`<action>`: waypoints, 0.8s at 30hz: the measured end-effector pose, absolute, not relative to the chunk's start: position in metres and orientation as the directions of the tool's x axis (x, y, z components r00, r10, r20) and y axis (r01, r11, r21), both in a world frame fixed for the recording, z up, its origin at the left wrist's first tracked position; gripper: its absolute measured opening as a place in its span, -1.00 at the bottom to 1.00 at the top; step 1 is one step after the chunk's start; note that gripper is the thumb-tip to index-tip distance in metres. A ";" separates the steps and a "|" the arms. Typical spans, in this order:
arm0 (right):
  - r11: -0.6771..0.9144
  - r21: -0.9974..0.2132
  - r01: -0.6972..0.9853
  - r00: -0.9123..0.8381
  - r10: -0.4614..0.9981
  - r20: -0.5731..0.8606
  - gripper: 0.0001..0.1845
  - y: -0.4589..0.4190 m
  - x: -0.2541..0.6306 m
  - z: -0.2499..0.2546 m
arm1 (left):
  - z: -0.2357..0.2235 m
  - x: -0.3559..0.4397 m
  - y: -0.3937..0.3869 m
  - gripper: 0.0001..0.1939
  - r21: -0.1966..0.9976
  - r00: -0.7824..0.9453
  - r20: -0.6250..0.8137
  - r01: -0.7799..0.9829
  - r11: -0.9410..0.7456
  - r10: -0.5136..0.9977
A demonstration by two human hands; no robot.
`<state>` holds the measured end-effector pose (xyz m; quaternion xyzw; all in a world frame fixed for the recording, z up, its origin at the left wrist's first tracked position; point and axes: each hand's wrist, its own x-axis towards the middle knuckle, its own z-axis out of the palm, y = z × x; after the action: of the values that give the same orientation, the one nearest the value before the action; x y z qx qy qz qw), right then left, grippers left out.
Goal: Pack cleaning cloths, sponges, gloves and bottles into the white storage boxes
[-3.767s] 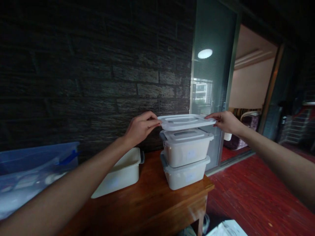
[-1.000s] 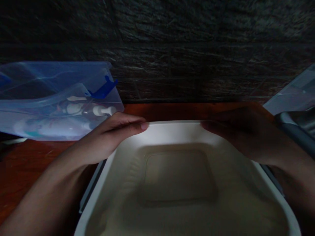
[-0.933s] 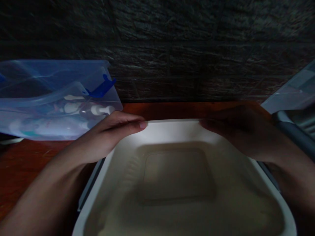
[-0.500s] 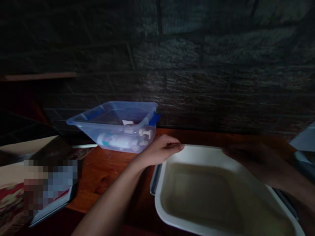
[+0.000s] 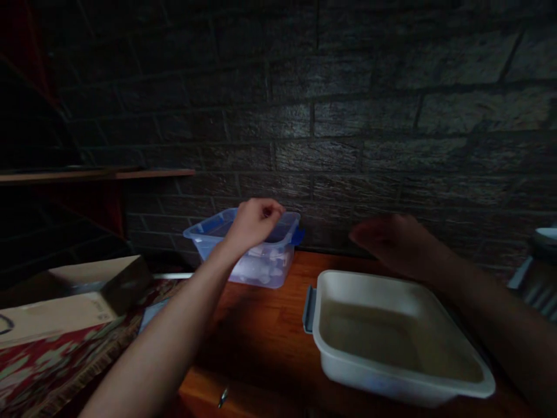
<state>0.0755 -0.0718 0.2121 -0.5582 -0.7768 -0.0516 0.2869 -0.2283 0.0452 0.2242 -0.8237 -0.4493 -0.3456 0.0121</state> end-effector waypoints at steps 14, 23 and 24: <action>0.474 -0.176 0.863 -0.482 0.876 -0.008 -0.68 0.158 -0.139 0.236 | 0.219 -0.330 0.188 -0.65 0.077 0.133 -0.355 0.991 -0.113 0.925; 0.359 -0.286 0.888 -0.436 0.854 -0.283 -0.73 0.218 -0.200 0.186 | 0.185 -0.335 0.245 -0.62 0.092 0.053 -0.564 0.996 -0.001 0.824; 0.348 -0.307 0.886 -0.436 0.851 -0.294 -0.75 0.219 -0.202 0.176 | 0.178 -0.336 0.249 -0.62 0.097 0.041 -0.582 0.995 0.019 0.812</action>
<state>-0.2017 0.2186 0.1758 -0.5294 -0.8200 0.2136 -0.0414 -0.3362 0.2495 0.1781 -0.6762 -0.6682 0.1817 -0.2514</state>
